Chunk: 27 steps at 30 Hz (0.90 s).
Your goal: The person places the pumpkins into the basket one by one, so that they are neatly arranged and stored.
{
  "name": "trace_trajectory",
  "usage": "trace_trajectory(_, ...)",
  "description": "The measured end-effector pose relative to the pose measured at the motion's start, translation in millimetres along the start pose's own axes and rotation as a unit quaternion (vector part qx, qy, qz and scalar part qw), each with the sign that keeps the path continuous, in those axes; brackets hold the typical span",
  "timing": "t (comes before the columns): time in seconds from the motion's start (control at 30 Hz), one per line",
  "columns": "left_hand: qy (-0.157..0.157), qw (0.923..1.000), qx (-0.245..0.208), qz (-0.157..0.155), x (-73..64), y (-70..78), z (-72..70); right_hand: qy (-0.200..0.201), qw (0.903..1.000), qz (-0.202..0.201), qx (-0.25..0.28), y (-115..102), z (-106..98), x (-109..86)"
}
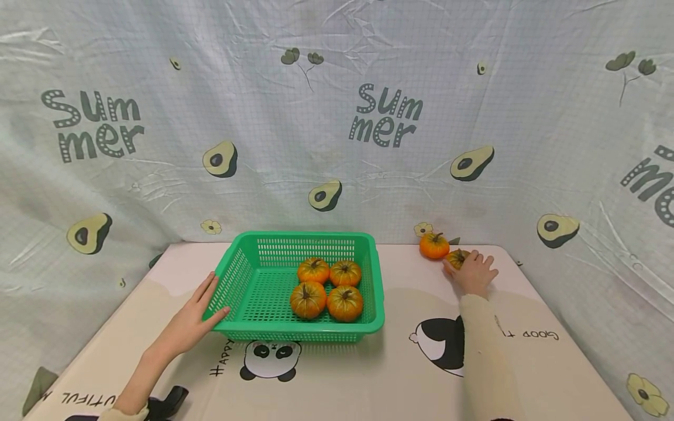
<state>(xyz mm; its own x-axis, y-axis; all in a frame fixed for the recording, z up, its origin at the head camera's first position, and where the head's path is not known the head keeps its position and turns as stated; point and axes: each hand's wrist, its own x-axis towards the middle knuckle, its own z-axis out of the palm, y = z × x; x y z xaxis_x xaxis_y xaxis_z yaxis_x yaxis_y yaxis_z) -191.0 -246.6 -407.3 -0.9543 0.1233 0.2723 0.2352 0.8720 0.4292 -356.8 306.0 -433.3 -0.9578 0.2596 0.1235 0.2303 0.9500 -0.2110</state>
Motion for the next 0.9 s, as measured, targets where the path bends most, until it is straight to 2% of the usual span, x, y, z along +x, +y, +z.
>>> trace_trajectory(0.63,-0.006,0.9999,0.002,-0.008,1.4,0.7,-0.1,-0.023,0.9995,0.004,0.023,0.6,5.7,2.2)
trace_trajectory(0.9,-0.001,1.0,0.005,-0.006,1.2,1.4,0.5,-0.01,0.9994,-0.002,0.034,2.6,8.8,1.4)
